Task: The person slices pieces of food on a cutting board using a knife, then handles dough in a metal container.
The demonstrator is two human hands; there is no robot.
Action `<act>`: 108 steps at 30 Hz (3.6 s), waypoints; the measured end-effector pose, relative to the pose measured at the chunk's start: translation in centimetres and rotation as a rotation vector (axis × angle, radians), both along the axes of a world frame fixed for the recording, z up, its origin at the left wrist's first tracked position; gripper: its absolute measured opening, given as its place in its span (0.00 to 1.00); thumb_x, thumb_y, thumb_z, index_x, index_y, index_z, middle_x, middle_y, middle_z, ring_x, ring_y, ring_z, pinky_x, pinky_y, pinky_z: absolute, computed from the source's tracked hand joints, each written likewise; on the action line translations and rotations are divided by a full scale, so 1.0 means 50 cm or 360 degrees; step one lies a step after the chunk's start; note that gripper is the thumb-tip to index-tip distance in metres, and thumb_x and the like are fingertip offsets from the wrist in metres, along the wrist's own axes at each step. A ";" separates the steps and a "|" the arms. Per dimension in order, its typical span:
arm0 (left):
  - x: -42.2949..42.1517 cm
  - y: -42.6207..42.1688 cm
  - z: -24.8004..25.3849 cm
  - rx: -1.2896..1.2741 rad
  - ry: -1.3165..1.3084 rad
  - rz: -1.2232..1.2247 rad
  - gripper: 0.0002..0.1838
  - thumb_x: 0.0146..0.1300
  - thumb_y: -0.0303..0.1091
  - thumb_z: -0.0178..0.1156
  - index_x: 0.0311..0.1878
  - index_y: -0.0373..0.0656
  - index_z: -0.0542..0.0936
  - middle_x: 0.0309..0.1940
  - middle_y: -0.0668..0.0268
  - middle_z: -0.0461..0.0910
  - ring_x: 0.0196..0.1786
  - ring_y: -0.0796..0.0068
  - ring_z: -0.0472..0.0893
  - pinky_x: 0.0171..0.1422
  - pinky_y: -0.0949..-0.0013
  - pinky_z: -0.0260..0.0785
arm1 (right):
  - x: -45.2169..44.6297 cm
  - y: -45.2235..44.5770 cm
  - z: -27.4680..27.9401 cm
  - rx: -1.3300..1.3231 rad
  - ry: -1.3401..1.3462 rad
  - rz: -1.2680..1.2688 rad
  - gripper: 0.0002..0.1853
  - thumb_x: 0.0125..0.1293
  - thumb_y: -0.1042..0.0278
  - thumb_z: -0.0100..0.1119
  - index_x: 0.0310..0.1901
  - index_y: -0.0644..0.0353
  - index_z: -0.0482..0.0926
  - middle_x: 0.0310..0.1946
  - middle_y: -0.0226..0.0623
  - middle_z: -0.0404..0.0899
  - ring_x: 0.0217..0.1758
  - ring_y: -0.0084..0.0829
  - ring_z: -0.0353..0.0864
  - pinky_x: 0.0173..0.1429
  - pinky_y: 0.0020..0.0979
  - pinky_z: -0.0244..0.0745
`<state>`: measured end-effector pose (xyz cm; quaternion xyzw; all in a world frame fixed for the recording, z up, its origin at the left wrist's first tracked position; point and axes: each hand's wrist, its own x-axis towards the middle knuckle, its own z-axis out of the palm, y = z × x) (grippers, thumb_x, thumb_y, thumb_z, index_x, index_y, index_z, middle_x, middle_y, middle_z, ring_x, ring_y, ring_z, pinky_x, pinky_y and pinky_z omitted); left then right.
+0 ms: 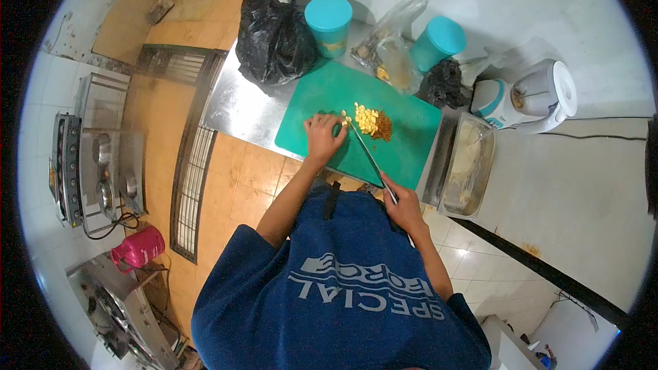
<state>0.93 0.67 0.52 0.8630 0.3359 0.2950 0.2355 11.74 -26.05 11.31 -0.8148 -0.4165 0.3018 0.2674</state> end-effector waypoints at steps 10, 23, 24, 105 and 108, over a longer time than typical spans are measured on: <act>-0.009 -0.006 0.012 0.0008 -0.0007 0.0003 0.15 0.61 0.42 0.71 0.51 0.55 0.88 0.55 0.66 0.82 0.58 0.60 0.78 0.65 0.51 0.61 | -0.003 0.041 -0.043 0.0154 -0.0369 0.0114 0.27 0.74 0.61 0.62 0.74 0.38 0.79 0.41 0.44 0.88 0.40 0.48 0.89 0.43 0.50 0.84; -0.006 -0.008 0.006 0.0105 0.0015 -0.0076 0.12 0.66 0.42 0.67 0.50 0.55 0.88 0.58 0.65 0.80 0.62 0.57 0.75 0.65 0.49 0.61 | 0.024 -0.026 -0.008 0.0057 -0.0752 0.0300 0.27 0.71 0.59 0.68 0.71 0.34 0.81 0.36 0.35 0.80 0.35 0.41 0.86 0.37 0.44 0.82; -0.005 -0.009 0.006 0.0101 0.0016 -0.0079 0.12 0.66 0.42 0.67 0.50 0.55 0.88 0.58 0.65 0.80 0.62 0.57 0.75 0.65 0.49 0.61 | 0.025 -0.034 -0.003 0.0053 -0.0751 0.0297 0.27 0.71 0.59 0.68 0.71 0.34 0.81 0.36 0.35 0.80 0.35 0.41 0.86 0.37 0.44 0.82; -0.009 -0.001 -0.003 0.0108 -0.0019 0.0079 0.09 0.61 0.40 0.73 0.43 0.54 0.91 0.45 0.73 0.91 0.54 0.63 0.79 0.62 0.52 0.61 | 0.006 0.040 -0.015 0.0179 0.0154 -0.0119 0.23 0.73 0.61 0.63 0.69 0.46 0.84 0.38 0.59 0.88 0.36 0.54 0.90 0.47 0.48 0.84; -0.008 -0.002 0.007 0.0148 0.0000 0.0084 0.08 0.61 0.41 0.73 0.43 0.56 0.91 0.44 0.73 0.90 0.53 0.63 0.79 0.62 0.52 0.61 | 0.002 0.051 -0.019 0.0253 0.0193 -0.0136 0.23 0.73 0.63 0.63 0.69 0.46 0.84 0.37 0.59 0.87 0.35 0.53 0.90 0.45 0.46 0.83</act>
